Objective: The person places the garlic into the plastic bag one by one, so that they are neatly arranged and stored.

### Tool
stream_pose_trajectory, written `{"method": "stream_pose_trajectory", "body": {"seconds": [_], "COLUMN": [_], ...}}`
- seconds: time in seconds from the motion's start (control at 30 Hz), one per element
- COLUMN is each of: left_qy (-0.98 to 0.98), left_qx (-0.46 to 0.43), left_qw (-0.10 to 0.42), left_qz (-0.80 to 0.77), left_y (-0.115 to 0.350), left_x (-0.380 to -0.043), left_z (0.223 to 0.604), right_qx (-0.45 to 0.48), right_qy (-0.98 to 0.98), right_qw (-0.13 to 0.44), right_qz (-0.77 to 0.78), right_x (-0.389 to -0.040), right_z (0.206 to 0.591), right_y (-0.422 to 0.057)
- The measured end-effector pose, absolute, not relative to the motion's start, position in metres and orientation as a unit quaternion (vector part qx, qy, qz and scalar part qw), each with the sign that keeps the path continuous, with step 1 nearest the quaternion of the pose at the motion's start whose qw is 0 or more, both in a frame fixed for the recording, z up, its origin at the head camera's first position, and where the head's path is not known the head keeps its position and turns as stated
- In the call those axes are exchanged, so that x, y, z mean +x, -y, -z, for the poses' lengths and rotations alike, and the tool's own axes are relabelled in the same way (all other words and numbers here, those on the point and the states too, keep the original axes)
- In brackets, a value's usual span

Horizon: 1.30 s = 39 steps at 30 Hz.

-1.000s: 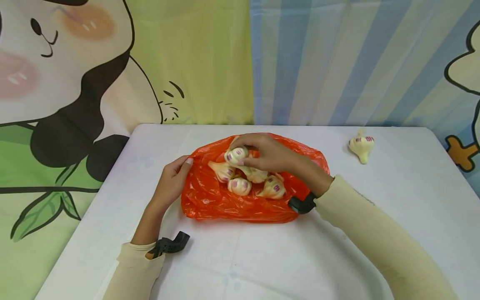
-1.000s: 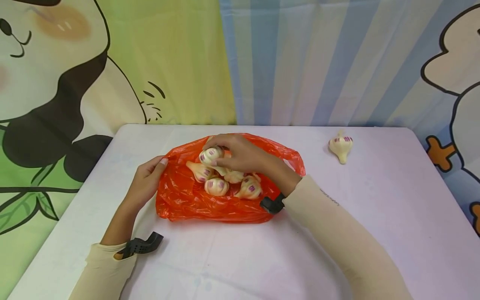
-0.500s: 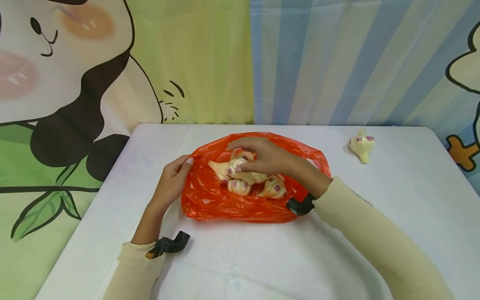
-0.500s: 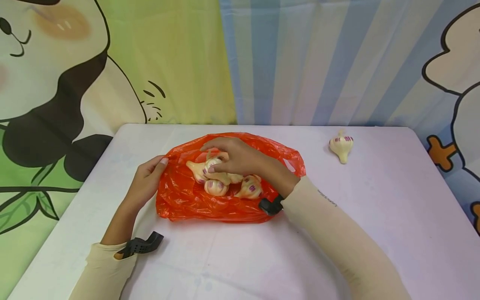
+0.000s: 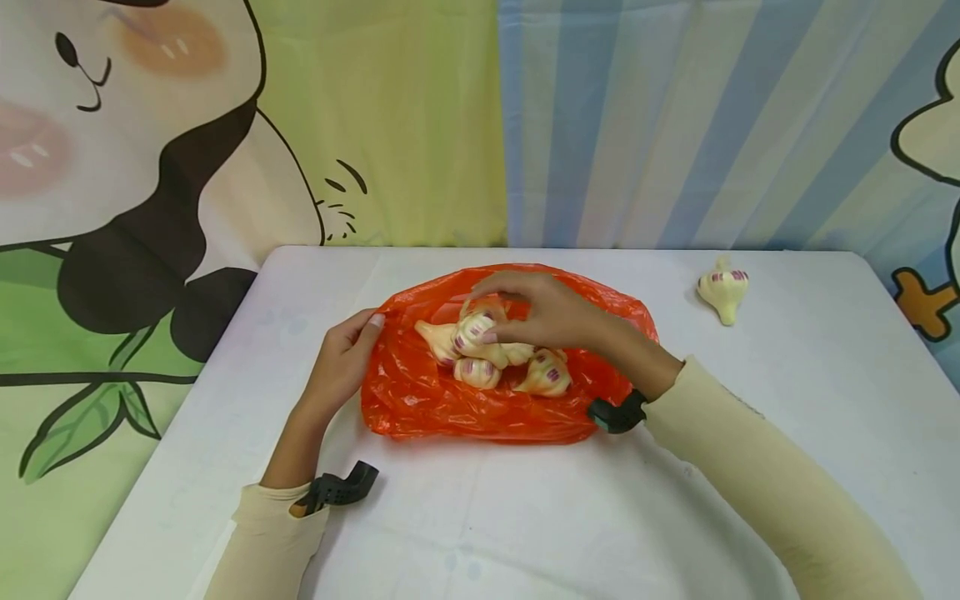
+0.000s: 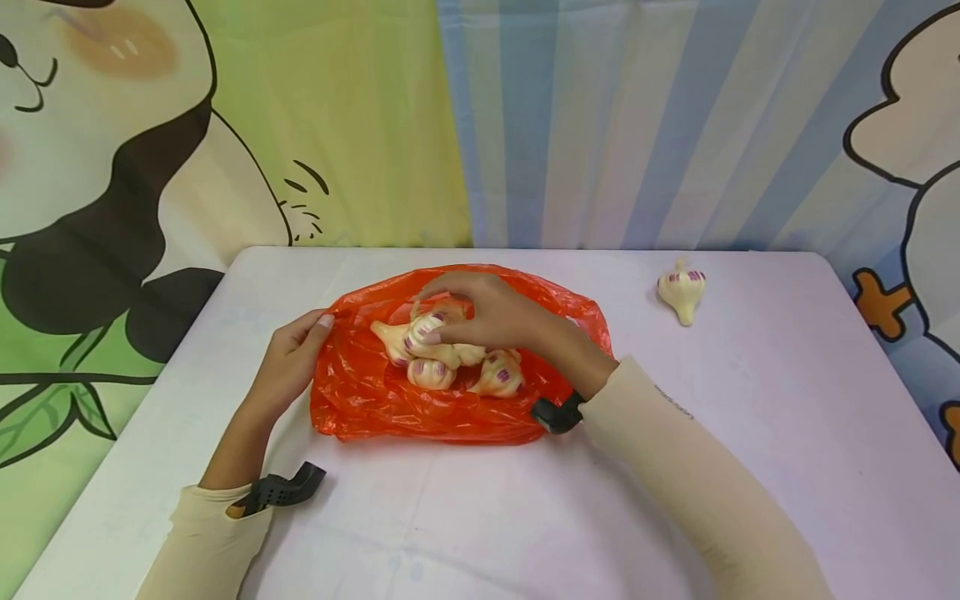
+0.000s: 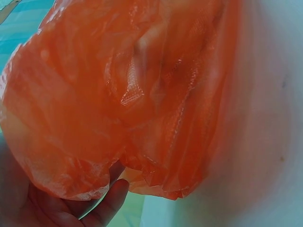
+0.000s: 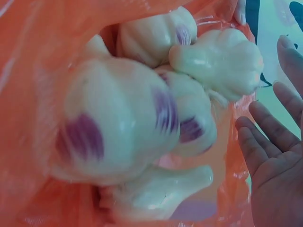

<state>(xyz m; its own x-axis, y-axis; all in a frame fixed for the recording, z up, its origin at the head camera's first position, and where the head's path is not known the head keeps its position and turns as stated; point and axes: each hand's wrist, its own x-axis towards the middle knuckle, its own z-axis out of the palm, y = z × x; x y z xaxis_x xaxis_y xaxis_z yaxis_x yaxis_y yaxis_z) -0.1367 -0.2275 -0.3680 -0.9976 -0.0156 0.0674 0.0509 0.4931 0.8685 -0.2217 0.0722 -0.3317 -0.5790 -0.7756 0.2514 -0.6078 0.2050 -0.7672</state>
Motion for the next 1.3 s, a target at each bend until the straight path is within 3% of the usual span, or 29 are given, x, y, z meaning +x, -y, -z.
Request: {"method": "stream_pose_trajectory", "body": {"seconds": [0.63, 1.0, 1.3], "left_qy": [0.861, 0.859, 0.856], "left_qx": [-0.014, -0.014, -0.013], "left_qw": [0.037, 0.042, 0.039], "left_qz": [0.508, 0.511, 0.515], "left_y": [0.228, 0.228, 0.227], "left_x": [-0.135, -0.136, -0.135], "left_z": [0.368, 0.370, 0.367], "right_qx": [-0.375, -0.313, -0.229], "right_qy": [-0.790, -0.810, -0.830], "right_qw": [0.019, -0.066, -0.085], "right_qz": [0.484, 0.491, 0.502], "right_x": [-0.228, -0.226, -0.231], "right_z": [0.334, 0.334, 0.348], "right_y": [-0.123, -0.152, -0.190]}}
